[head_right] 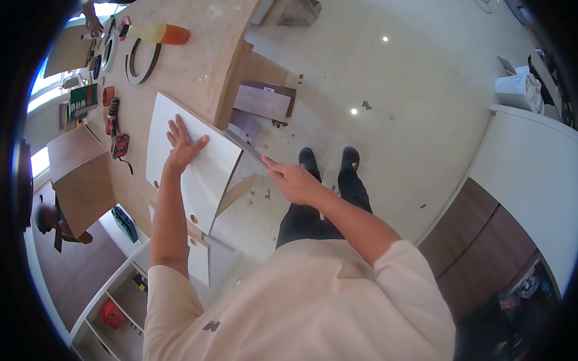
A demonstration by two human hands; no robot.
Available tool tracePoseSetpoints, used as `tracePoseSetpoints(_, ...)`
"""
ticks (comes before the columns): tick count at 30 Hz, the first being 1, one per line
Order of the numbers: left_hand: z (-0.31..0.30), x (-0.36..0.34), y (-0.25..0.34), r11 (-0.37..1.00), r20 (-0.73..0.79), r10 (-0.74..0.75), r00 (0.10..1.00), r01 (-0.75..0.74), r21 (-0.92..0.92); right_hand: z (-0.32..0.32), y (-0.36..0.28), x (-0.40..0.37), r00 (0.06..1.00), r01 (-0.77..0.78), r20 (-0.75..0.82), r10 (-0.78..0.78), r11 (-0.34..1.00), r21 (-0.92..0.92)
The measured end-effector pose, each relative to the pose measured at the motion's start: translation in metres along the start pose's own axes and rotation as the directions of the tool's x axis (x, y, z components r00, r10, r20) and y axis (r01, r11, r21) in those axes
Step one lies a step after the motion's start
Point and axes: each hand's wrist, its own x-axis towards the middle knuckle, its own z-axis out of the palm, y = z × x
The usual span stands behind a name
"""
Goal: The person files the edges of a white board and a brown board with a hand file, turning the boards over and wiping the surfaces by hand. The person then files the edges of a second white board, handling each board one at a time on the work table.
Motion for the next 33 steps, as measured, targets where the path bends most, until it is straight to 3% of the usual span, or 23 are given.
tracePoseSetpoints(1,0.002,0.001,-0.001,1.000,-0.005,0.007,1.000,-0.007,-0.004,0.000,0.002,0.008,0.999,0.033,-0.015,-0.033,0.999,0.003)
tracePoseSetpoints(5,0.002,0.007,-0.004,1.000,-0.006,0.014,1.000,-0.014,0.011,-0.020,-0.023,-0.022,0.992,-0.110,0.067,0.106,0.991,0.069)
tracePoseSetpoints(7,0.003,0.003,-0.003,1.000,-0.002,-0.002,1.000,0.002,0.017,-0.015,-0.018,-0.041,0.997,-0.058,0.051,0.054,0.995,0.076)
tracePoseSetpoints(13,-0.001,0.002,-0.004,1.000,-0.008,0.007,1.000,-0.006,0.007,-0.008,-0.028,0.004,0.997,-0.063,0.044,0.063,0.998,0.001)
tracePoseSetpoints(17,0.003,0.004,-0.002,1.000,-0.005,0.003,1.000,-0.003,0.012,-0.012,-0.007,-0.025,1.000,-0.004,0.017,0.005,1.000,-0.007)
tracePoseSetpoints(23,0.002,0.003,-0.003,1.000,-0.026,0.031,0.999,-0.031,-0.006,-0.004,-0.012,0.013,1.000,0.006,0.010,-0.006,1.000,-0.017)
tracePoseSetpoints(25,0.005,0.007,-0.008,0.999,-0.017,0.035,0.999,-0.035,-0.007,-0.010,-0.013,-0.007,1.000,-0.022,-0.002,0.022,1.000,0.007)
tracePoseSetpoints(27,0.002,0.002,-0.002,1.000,-0.003,0.003,1.000,-0.003,-0.007,-0.009,0.001,-0.028,0.999,0.046,-0.024,-0.046,0.999,0.003)
tracePoseSetpoints(33,0.002,0.002,-0.005,0.999,-0.021,0.040,0.999,-0.040,0.008,-0.007,-0.023,0.004,0.996,-0.074,0.055,0.075,0.997,-0.034)
